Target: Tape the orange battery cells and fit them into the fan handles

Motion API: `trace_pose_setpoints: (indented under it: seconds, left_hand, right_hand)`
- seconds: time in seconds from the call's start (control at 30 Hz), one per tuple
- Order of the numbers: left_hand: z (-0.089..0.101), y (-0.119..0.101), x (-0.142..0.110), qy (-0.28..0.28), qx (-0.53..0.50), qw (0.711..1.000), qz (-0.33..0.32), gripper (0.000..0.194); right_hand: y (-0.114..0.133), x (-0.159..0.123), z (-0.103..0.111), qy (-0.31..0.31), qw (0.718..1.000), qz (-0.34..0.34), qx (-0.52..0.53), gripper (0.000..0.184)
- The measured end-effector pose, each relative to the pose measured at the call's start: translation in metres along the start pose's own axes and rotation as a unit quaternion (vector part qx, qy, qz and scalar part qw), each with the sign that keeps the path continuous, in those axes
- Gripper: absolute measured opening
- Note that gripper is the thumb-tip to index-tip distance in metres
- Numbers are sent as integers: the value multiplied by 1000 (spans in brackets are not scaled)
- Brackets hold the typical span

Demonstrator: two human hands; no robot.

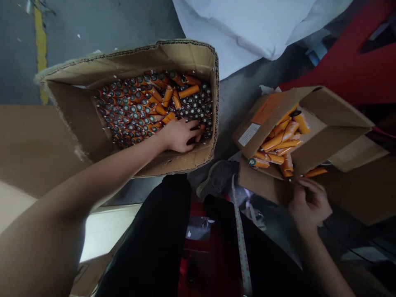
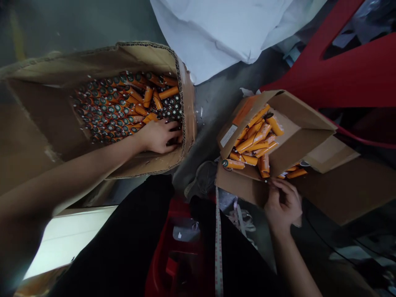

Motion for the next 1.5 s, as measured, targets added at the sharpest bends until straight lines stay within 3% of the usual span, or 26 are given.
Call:
trace_pose_setpoints:
  seconds: [0.2, 0.4, 0.6, 0.73, 0.93, 1.1, 1.23, 1.4, 1.5]
  left_hand:
    - [-7, 8, -8, 15, 5, 1000, -12, 53]
    - [-7, -2, 5, -13, -8, 998, 61, 59]
    - [4, 13, 21, 60, -24, 995, 74, 63]
    - [5, 20, 10, 79, -20, 996, 40, 73]
    - [-4, 7, -9, 76, 6, 997, -28, 52]
    - [-6, 3, -7, 59, 8, 998, -9, 45]
    - [-4, 4, -6, 62, -1, 998, -6, 46]
    - [-1, 11, -2, 89, -15, 995, 39, 45]
    - [1, 9, -4, 96, -15, 995, 20, 42]
  right_hand:
    - [-5, -2, -3, 38, 999, -18, -21, 18]
    - [-7, -3, -5, 43, 999, 2, -19, 14]
    - [-6, -1, -5, 36, 998, -25, -36, 15]
    - [-3, -1, -1, 18, 999, -19, -20, 13]
    - [-4, -1, -7, 44, 999, -21, -15, 15]
    - [1, -2, -7, 39, 999, 1, -10, 17]
    - [-1, -2, 7, 21, 999, -2, -25, 13]
    - [-15, -5, 26, -1, 999, -11, -50, 17]
    - [-26, -7, 27, -4, 998, -26, -49, 18]
Point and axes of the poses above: each hand's wrist, its own x-axis towards the middle knuckle, its own z-axis out of the back of the hand, y = z × x, the point moved 6 cm from there along x, towards the middle knuckle, and after that the axes turned 15 degrees about -z, right-handed, at the moved point
